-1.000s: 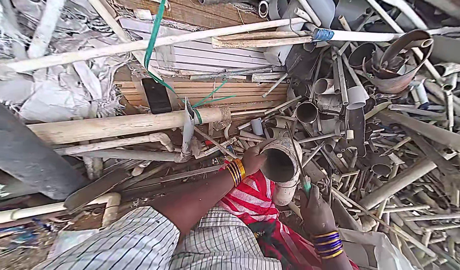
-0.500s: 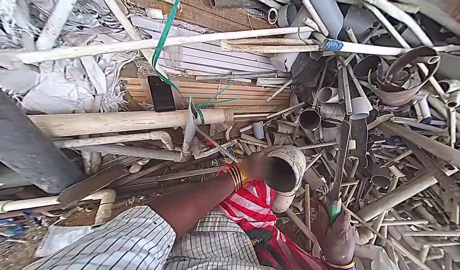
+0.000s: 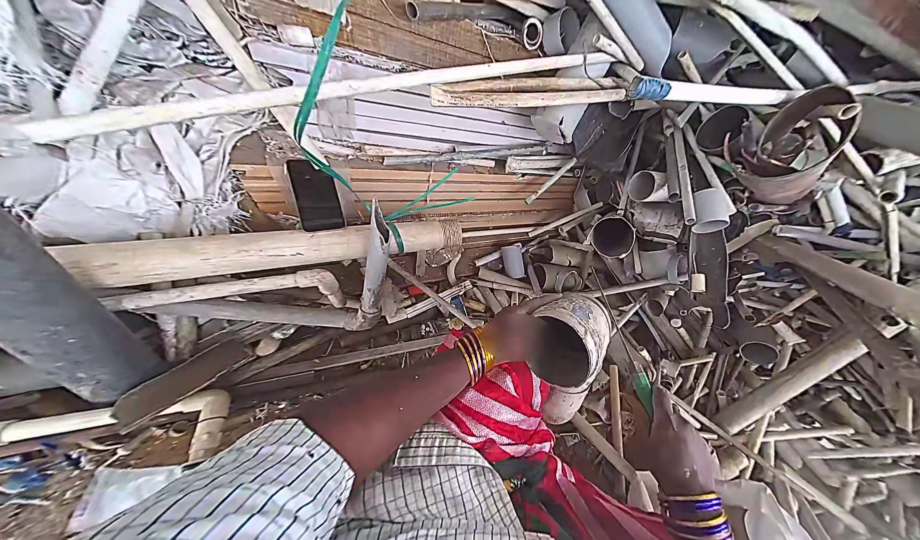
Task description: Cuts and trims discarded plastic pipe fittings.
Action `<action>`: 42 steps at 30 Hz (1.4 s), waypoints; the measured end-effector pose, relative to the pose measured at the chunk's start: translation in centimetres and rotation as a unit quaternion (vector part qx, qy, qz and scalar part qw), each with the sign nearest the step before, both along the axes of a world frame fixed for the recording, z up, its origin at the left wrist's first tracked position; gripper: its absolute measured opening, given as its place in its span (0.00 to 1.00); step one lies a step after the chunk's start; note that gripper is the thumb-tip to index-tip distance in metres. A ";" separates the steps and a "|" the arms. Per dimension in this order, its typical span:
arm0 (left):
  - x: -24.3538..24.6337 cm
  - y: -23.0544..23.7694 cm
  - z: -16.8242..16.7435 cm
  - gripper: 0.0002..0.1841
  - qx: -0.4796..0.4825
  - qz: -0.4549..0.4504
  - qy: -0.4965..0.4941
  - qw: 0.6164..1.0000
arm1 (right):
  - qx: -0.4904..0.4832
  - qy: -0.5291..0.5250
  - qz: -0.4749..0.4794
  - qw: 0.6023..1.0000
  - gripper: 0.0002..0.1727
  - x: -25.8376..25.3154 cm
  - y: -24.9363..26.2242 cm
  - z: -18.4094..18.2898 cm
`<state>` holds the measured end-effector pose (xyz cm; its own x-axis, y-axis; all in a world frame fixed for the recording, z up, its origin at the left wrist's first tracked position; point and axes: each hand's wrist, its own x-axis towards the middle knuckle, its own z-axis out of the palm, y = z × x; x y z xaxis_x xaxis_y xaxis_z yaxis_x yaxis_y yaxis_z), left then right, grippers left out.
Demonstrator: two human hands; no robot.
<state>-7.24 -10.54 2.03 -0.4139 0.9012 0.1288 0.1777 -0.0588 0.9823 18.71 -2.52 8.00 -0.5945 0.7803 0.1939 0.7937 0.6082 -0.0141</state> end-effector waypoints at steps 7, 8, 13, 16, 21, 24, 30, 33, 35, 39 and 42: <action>0.1 0.0 0.1 0.29 0.000 -0.007 0.008 1.000 | 0.041 0.052 0.088 0.994 0.27 0.7 -0.2 -0.4; 0.2 0.1 -0.1 0.29 0.008 -0.011 0.010 1.000 | -0.005 0.020 0.039 0.999 0.28 0.7 0.3 -0.1; 0.1 0.2 -0.2 0.30 -0.003 -0.019 0.018 1.000 | 0.171 0.216 0.162 0.948 0.38 1.2 0.4 -0.1; 0.2 0.1 0.8 0.29 -0.047 -0.028 0.020 0.998 | 0.032 0.101 0.122 0.987 0.31 1.2 0.4 -0.5; 0.4 0.2 0.8 0.29 -0.040 -0.023 0.034 0.998 | 0.179 0.207 0.170 0.947 0.35 1.7 0.4 0.1; 0.4 0.4 0.8 0.29 -0.059 -0.027 0.042 0.997 | 0.189 0.206 0.224 0.934 0.31 1.7 0.4 -0.6; 0.5 0.2 1.1 0.29 -0.057 -0.029 0.052 0.997 | 0.184 0.201 0.184 0.944 0.33 1.8 0.6 0.5; 0.5 0.3 1.1 0.29 -0.061 -0.029 0.050 0.996 | 0.162 0.205 0.212 0.941 0.33 1.9 0.5 -0.8; 0.5 0.3 1.0 0.29 -0.059 -0.030 0.048 0.997 | 0.073 0.120 0.150 0.979 0.30 1.7 0.7 -1.1; 0.4 0.2 0.8 0.30 -0.052 -0.029 0.047 0.997 | 0.183 0.201 0.192 0.943 0.32 1.8 0.4 -0.1; 0.5 0.1 1.1 0.29 -0.062 -0.029 0.055 0.996 | 0.169 0.183 0.201 0.947 0.29 1.4 0.2 -0.8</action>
<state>-6.78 -10.44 3.11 -0.3501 0.9351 0.0558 0.2845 0.0494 0.9574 20.09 -2.32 7.21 -0.6751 0.3614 0.6431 0.4765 0.8792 0.0061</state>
